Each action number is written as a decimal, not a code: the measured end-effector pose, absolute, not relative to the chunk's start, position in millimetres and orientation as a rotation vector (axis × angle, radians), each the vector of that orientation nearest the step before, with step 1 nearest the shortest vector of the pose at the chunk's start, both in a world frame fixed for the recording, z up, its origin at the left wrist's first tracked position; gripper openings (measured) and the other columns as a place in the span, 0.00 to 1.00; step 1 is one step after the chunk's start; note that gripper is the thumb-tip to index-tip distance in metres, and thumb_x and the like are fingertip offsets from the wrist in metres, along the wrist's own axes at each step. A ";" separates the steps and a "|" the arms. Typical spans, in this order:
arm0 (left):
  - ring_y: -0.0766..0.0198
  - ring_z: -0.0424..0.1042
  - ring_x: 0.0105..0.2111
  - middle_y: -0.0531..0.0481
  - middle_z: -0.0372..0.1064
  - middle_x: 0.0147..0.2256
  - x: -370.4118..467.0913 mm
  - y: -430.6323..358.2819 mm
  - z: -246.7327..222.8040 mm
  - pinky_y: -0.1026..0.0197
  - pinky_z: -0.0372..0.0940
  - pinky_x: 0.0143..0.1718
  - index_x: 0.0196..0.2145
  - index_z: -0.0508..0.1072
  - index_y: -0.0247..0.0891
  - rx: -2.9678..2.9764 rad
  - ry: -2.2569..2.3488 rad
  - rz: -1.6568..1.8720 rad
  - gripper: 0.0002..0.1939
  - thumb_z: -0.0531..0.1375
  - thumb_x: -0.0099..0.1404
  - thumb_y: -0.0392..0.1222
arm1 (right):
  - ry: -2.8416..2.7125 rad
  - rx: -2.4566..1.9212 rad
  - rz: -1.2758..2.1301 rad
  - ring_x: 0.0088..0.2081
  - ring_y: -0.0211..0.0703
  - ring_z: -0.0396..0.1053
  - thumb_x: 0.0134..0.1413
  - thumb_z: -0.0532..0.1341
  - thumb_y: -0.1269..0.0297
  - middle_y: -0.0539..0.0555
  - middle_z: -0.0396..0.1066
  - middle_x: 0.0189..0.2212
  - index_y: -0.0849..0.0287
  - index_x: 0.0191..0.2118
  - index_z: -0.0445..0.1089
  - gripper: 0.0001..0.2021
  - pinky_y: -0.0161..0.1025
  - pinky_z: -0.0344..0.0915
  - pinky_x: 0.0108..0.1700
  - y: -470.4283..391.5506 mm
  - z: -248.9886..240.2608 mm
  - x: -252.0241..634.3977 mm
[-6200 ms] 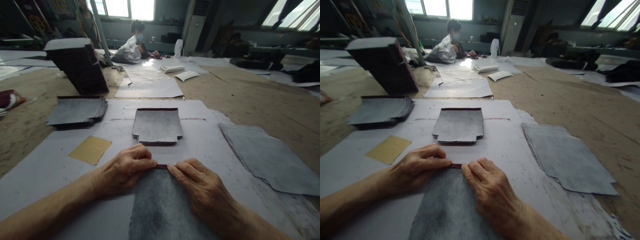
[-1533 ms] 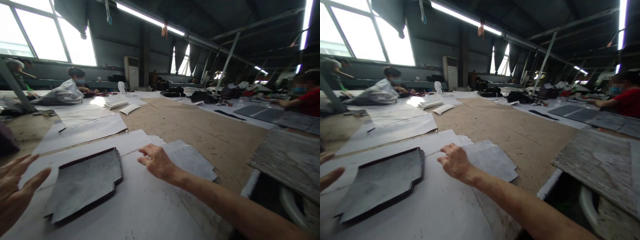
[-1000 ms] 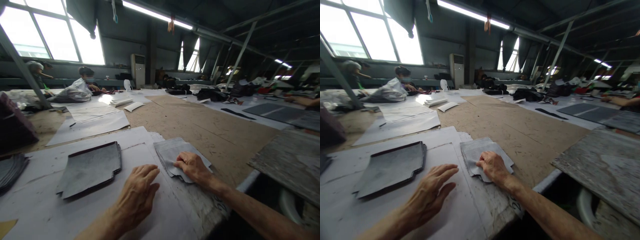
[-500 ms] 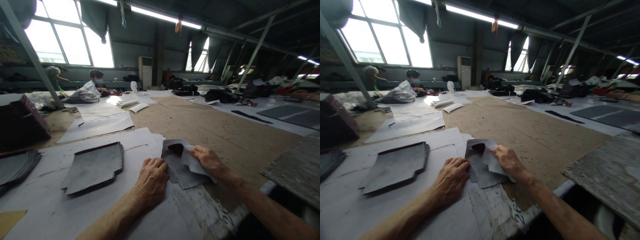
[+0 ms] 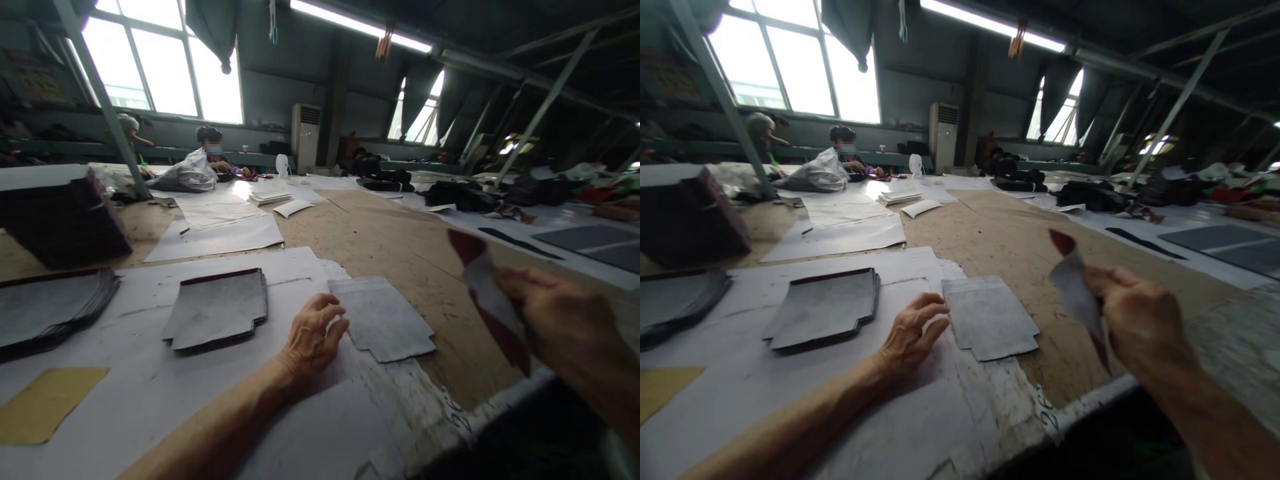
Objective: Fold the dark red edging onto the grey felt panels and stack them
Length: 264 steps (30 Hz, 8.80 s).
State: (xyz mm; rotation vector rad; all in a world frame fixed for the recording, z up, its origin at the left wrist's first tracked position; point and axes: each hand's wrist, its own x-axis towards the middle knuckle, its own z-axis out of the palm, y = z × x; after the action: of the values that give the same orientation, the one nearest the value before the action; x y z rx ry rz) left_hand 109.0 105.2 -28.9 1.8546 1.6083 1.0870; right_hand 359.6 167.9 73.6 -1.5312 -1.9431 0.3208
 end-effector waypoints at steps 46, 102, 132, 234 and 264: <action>0.62 0.58 0.34 0.45 0.62 0.34 -33.0 -21.8 -26.5 0.55 0.61 0.37 0.45 0.66 0.30 2.723 1.488 0.522 0.17 0.47 0.60 0.25 | -2.601 0.045 0.067 0.35 0.42 0.61 0.59 0.48 0.76 0.57 0.68 0.31 0.66 0.41 0.68 0.12 0.42 0.61 0.37 99.3 -32.7 185.9; 0.61 0.60 0.34 0.42 0.63 0.34 -52.4 -44.8 -30.4 0.56 0.63 0.36 0.42 0.65 0.28 2.660 1.590 0.607 0.13 0.46 0.63 0.27 | -2.773 0.076 -0.263 0.29 0.48 0.62 0.49 0.46 0.82 0.61 0.67 0.29 0.71 0.36 0.71 0.17 0.46 0.65 0.29 57.0 -19.9 131.2; 0.58 0.67 0.36 0.43 0.67 0.31 -23.2 -89.6 -13.0 0.55 0.64 0.41 0.40 0.68 0.32 2.535 1.781 0.576 0.12 0.47 0.65 0.36 | -2.799 0.110 -0.035 0.36 0.54 0.65 0.38 0.49 0.77 0.63 0.68 0.35 0.67 0.50 0.65 0.28 0.47 0.71 0.28 61.2 -30.5 104.7; 0.67 0.66 0.26 0.51 0.69 0.26 32.8 19.1 -22.9 0.65 0.61 0.30 0.27 0.75 0.36 1.719 1.647 1.061 0.12 0.53 0.61 0.39 | -2.190 -0.773 0.921 0.20 0.31 0.61 0.45 0.56 0.74 0.48 0.69 0.26 0.60 0.38 0.60 0.12 0.30 0.61 0.24 86.0 -31.2 193.1; 0.68 0.63 0.26 0.55 0.66 0.23 42.6 16.4 -21.6 0.60 0.56 0.37 0.23 0.68 0.35 1.792 1.824 0.929 0.07 0.55 0.57 0.34 | -2.035 -1.007 1.292 0.23 0.33 0.65 0.40 0.58 0.73 0.46 0.69 0.23 0.60 0.35 0.61 0.12 0.31 0.59 0.25 90.0 -25.8 190.1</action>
State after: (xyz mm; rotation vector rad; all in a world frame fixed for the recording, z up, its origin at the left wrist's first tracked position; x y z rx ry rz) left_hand 42.6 16.4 -21.6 1.7923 1.8242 0.9286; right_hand 190.1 90.0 -25.8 -1.0067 -2.0355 1.2923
